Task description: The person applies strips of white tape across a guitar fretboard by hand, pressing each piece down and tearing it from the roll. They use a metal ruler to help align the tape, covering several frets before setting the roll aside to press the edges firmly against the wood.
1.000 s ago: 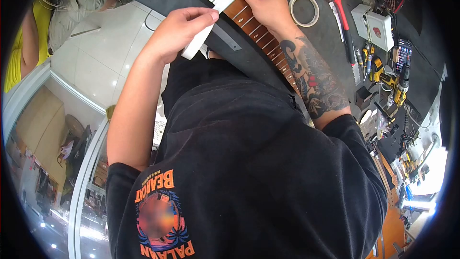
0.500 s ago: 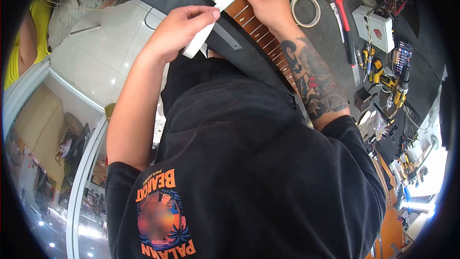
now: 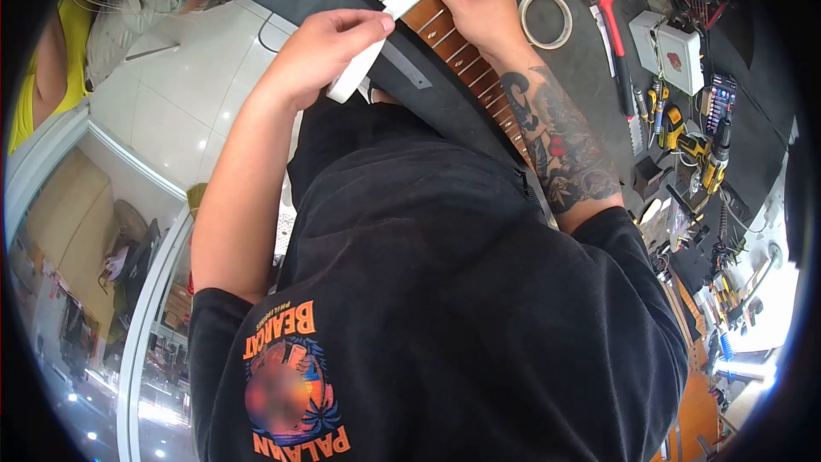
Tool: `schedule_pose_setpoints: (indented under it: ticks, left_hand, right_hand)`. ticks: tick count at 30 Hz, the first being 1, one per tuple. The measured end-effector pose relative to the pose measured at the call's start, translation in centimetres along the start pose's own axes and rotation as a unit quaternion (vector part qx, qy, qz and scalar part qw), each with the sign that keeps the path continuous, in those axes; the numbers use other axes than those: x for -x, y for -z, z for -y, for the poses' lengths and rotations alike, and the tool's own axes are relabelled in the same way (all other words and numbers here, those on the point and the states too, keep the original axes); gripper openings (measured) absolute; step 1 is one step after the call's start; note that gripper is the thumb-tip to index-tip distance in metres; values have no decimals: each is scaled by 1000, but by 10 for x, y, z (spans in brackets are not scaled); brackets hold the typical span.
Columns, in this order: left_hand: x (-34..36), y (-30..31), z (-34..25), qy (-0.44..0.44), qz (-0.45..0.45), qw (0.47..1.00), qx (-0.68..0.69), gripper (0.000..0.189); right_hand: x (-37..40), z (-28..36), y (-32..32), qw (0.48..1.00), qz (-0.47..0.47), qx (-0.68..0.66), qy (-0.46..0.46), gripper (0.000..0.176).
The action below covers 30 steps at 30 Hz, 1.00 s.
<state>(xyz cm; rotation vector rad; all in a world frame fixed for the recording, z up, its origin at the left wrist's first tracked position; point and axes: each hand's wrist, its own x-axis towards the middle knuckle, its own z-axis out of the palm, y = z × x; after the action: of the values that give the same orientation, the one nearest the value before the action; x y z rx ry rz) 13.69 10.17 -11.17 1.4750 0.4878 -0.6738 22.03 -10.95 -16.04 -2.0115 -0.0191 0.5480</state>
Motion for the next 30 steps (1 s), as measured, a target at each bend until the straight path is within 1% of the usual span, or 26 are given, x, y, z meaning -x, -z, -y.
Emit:
schedule_pose_setpoints:
  ticks: [22,25,30]
  left_hand:
    - [-1,1,0,6,10,1000,7,51]
    - [-2,2,0,5,10,1000,4,52]
    - [0,1,-2,10,8,1000,5,53]
  right_hand:
    - [0,0,0,1000,-3,11,0,33]
    - [-3,-7,-3,999,-24,5,28,38]
    - [1,0,-1,1000,-14,18,13,34]
